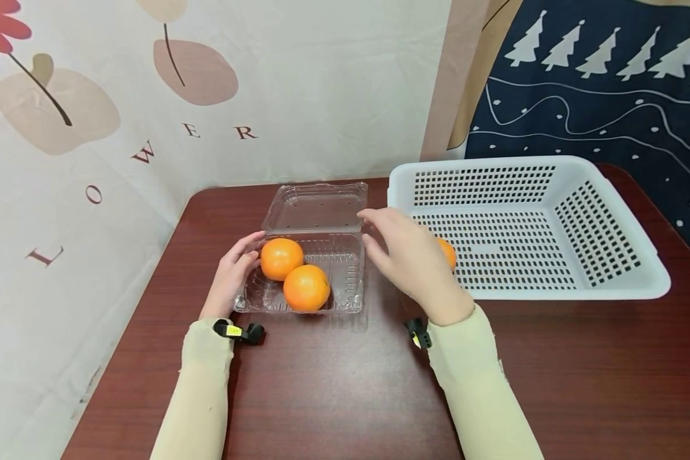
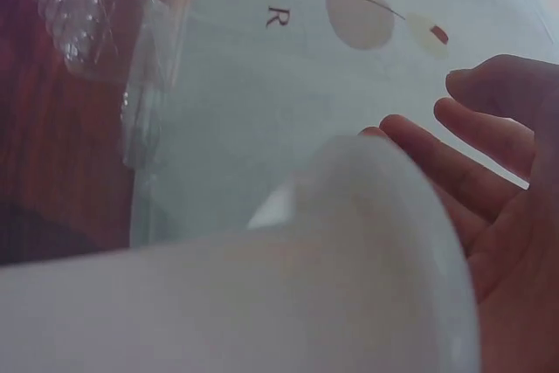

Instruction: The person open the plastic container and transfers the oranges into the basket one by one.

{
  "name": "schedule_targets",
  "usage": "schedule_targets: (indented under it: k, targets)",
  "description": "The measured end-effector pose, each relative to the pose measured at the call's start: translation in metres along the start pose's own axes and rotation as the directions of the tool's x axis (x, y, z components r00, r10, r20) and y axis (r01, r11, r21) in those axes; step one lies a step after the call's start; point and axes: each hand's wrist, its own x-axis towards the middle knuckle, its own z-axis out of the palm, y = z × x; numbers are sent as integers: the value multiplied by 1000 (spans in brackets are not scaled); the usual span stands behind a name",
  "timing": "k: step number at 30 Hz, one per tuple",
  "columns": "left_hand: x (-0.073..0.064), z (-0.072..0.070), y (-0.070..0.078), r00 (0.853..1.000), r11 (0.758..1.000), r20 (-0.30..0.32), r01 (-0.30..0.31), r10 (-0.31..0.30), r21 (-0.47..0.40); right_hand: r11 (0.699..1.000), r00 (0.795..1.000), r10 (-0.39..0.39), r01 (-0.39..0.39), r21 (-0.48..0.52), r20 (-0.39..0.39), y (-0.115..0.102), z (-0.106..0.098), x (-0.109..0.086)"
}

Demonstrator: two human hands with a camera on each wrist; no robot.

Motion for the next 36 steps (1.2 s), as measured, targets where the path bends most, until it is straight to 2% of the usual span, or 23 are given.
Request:
schedule_targets:
  k: [9, 19, 24, 33, 36]
  targets:
    - [1, 0, 0, 1000, 1000, 2, -3, 3, -6, 998, 996, -64, 65, -13, 54, -6, 16, 2]
    - [1, 0, -4, 1000, 1000, 16, 25, -24, -19, 994, 989, -109, 112, -18, 96, -16, 36, -1]
    - [1, 1, -2, 1000, 1000, 9, 9, -9, -13, 991, 983, -128, 133, -30, 130, -22, 46, -2]
    - [-8, 5, 22, 1000, 1000, 12, 11, -11, -4, 979, 970, -192, 199, -37, 151, -29, 64, -3]
    - [-8, 5, 22, 1000, 1000, 13, 12, -12, -6, 978, 968, -183, 197, -65, 169, -32, 68, -4]
